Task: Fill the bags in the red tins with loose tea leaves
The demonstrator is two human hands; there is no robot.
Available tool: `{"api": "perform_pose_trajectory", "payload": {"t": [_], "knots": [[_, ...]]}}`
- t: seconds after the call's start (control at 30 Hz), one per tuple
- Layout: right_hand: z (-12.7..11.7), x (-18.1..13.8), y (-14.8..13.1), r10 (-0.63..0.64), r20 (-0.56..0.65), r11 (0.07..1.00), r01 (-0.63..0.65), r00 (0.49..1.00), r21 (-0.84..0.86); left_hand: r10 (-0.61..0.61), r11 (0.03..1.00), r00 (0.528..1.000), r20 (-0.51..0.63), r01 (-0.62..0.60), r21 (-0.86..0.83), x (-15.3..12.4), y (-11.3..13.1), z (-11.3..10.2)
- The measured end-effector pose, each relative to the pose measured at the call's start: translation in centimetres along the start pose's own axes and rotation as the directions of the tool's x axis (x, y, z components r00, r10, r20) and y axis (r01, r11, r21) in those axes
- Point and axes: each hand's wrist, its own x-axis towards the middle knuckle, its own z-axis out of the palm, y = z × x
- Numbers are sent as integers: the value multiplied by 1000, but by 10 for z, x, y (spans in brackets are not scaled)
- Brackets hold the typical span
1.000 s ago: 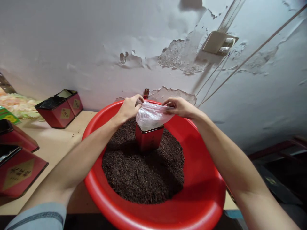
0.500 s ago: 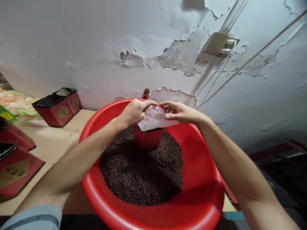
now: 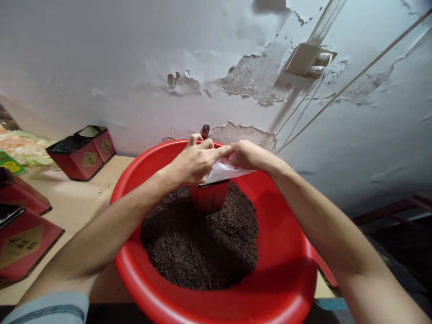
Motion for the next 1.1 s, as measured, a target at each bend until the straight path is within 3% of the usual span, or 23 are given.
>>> {"api": "perform_pose_trajectory", "payload": {"t": [0.1,0.2,0.3,0.33,0.4,0.5,0.57,0.7,0.77,0.87,1.0,1.1], "knots": [[-4,0,5,99,123,989,-84,987,-123,-39,999,997,71,40,-9,-2,3,-10],[-10,-6,8,164,305,986,-158,938,-47,-195,981,979,-52,195,-15,-4,9,-18],[-11,-14,8,155,361,968,-215,920,133,-478,872,853,-209,490,4,-4,9,-17],[-10,-15,8,172,312,960,-231,934,161,-565,816,805,-181,577,18,-4,7,-16],[-6,-15,9,238,170,947,-268,956,178,-676,737,736,40,674,53,-3,0,-13],[6,-11,12,275,117,935,-293,954,199,-632,703,618,468,711,11,-3,-12,-11],[16,-8,13,225,198,932,-270,954,241,-593,668,546,592,744,-17,-2,-15,-9],[33,0,11,186,324,896,-295,928,332,-602,703,531,596,707,80,-1,-11,5],[39,4,8,192,373,877,-329,908,350,-605,683,496,623,725,86,-1,-11,15],[47,7,8,174,417,838,-356,892,413,-603,547,409,685,837,-19,-4,-20,28],[57,4,24,62,544,685,-432,837,587,-473,334,369,800,916,-225,-9,-35,38],[65,-2,39,-38,613,570,-486,789,662,-365,232,345,865,933,-274,-15,-36,44]]}}
